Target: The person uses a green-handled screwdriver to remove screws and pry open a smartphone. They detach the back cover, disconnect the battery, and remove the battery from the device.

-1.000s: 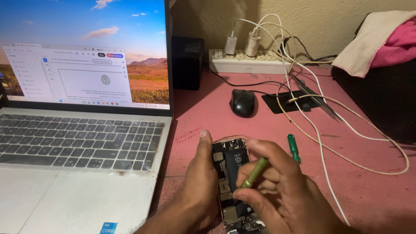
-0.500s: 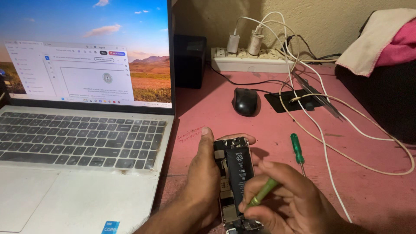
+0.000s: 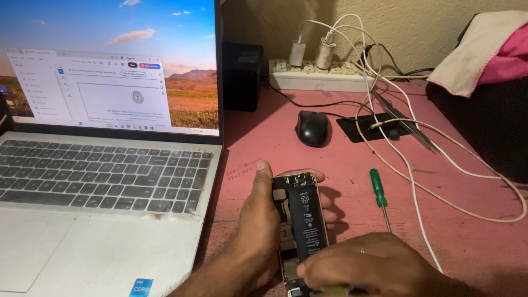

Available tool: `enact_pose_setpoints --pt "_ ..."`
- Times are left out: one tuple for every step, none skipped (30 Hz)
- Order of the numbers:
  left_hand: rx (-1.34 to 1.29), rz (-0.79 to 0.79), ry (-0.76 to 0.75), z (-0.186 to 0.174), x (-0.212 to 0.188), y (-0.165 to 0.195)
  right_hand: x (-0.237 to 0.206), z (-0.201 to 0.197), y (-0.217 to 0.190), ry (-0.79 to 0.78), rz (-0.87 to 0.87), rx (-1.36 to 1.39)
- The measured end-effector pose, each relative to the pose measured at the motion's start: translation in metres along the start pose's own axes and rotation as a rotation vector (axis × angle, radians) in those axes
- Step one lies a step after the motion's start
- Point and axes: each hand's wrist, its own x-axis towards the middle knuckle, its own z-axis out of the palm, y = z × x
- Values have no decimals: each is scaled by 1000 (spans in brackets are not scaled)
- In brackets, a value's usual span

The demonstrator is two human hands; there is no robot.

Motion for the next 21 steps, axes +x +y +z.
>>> enact_pose_setpoints --pt "-26 16 -25 0 1 0 1 -5 -3 8 1 43" --pt "-53 31 -49 1 2 -1 2 -10 -5 15 2 88" --pt "-80 45 -74 1 2 -1 2 -13 -7 22 5 132" --pt "-102 41 -73 2 2 -1 1 -14 -11 85 69 138" --pt "-124 36 -71 3 3 -2 0 -14 -17 148 133 145" --pt "-146 31 -72 4 3 -1 1 -13 -21 147 147 148" --pt "-158 19 -50 4 4 0 2 -12 -24 146 160 151" --pt "-168 5 -27 4 4 1 5 -12 -25 85 122 154" --pt "-178 -6 -8 4 4 2 8 -13 -25 34 103 182" --pt "-188 -13 10 4 5 4 11 -14 -25 -17 84 211" --pt "-196 -20 29 4 5 5 14 -16 -25 -55 84 268" --pt "-206 -29 49 4 5 6 16 -16 -26 -94 86 327" --pt "-193 -17 38 4 5 7 16 -15 -29 -2 97 334" --pt "-181 -4 24 4 6 8 15 -14 -33 89 107 338" --pt "-173 9 10 4 6 7 15 -15 -36 178 119 342" --pt "-178 7 16 4 6 7 16 -20 -36 145 105 307" --pt "-181 6 21 5 6 6 17 -25 -36 114 88 271" --pt "-183 6 28 5 7 6 20 -28 -34 96 55 265" --pt "-172 12 27 4 7 6 22 -30 -32 78 22 259" --pt "-160 16 26 4 7 6 23 -31 -29 74 -23 283" --pt "-148 18 24 4 7 6 24 -30 -27 71 -68 307"
